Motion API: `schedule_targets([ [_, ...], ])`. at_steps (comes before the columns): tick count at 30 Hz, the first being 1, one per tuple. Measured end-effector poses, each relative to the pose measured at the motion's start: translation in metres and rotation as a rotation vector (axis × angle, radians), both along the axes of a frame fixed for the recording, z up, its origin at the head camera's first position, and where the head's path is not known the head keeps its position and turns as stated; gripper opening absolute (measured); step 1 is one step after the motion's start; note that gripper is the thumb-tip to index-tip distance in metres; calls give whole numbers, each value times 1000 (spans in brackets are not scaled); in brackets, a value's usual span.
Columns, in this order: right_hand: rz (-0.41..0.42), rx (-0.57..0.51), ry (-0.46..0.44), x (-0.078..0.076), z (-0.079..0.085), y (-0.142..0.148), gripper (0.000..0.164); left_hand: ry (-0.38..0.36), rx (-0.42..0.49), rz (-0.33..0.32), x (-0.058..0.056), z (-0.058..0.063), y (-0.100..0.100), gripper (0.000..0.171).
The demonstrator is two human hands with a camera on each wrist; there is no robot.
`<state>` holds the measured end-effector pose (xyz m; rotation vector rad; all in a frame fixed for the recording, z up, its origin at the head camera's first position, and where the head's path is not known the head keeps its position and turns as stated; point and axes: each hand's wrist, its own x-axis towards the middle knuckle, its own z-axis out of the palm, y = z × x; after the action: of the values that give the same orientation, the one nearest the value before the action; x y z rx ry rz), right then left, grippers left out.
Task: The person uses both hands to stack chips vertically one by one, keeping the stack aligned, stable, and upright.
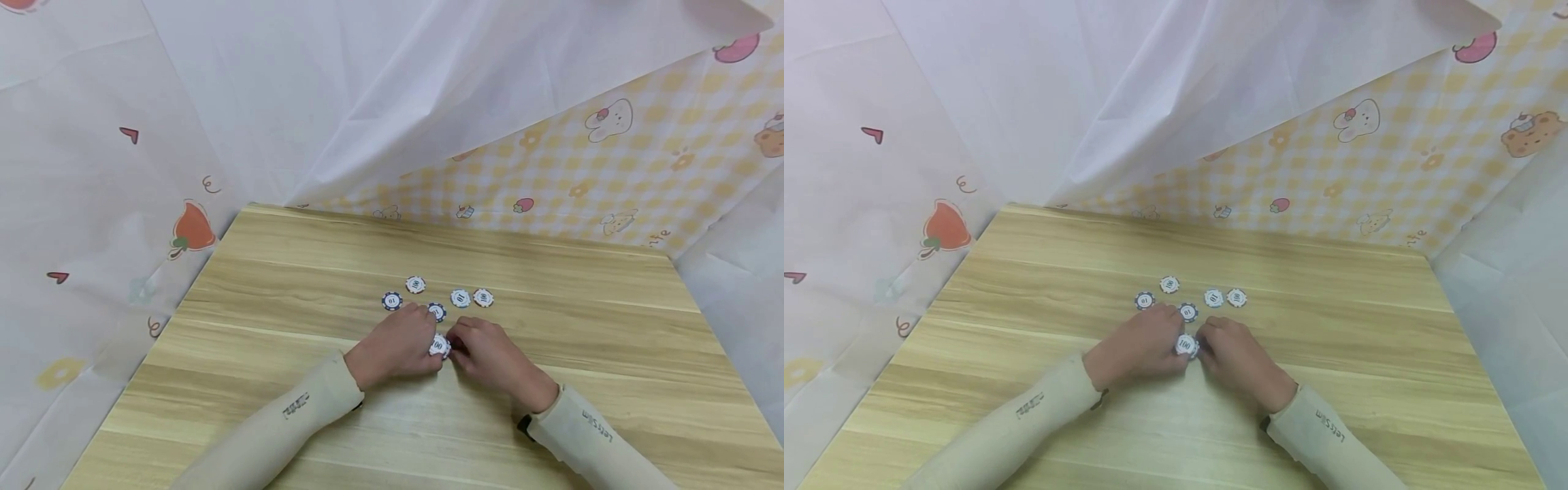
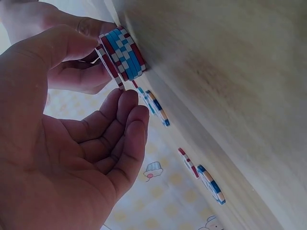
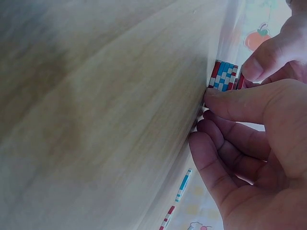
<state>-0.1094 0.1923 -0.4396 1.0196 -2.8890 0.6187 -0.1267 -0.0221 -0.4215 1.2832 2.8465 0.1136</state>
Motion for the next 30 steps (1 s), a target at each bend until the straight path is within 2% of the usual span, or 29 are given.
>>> schedule_targets([
  [12, -2, 10, -12, 0, 1, 0, 15, 2, -39, 1, 0, -1, 4, 43],
  [30, 16, -5, 10, 0, 2, -1, 16, 21, -29, -2, 1, -1, 4, 45],
])
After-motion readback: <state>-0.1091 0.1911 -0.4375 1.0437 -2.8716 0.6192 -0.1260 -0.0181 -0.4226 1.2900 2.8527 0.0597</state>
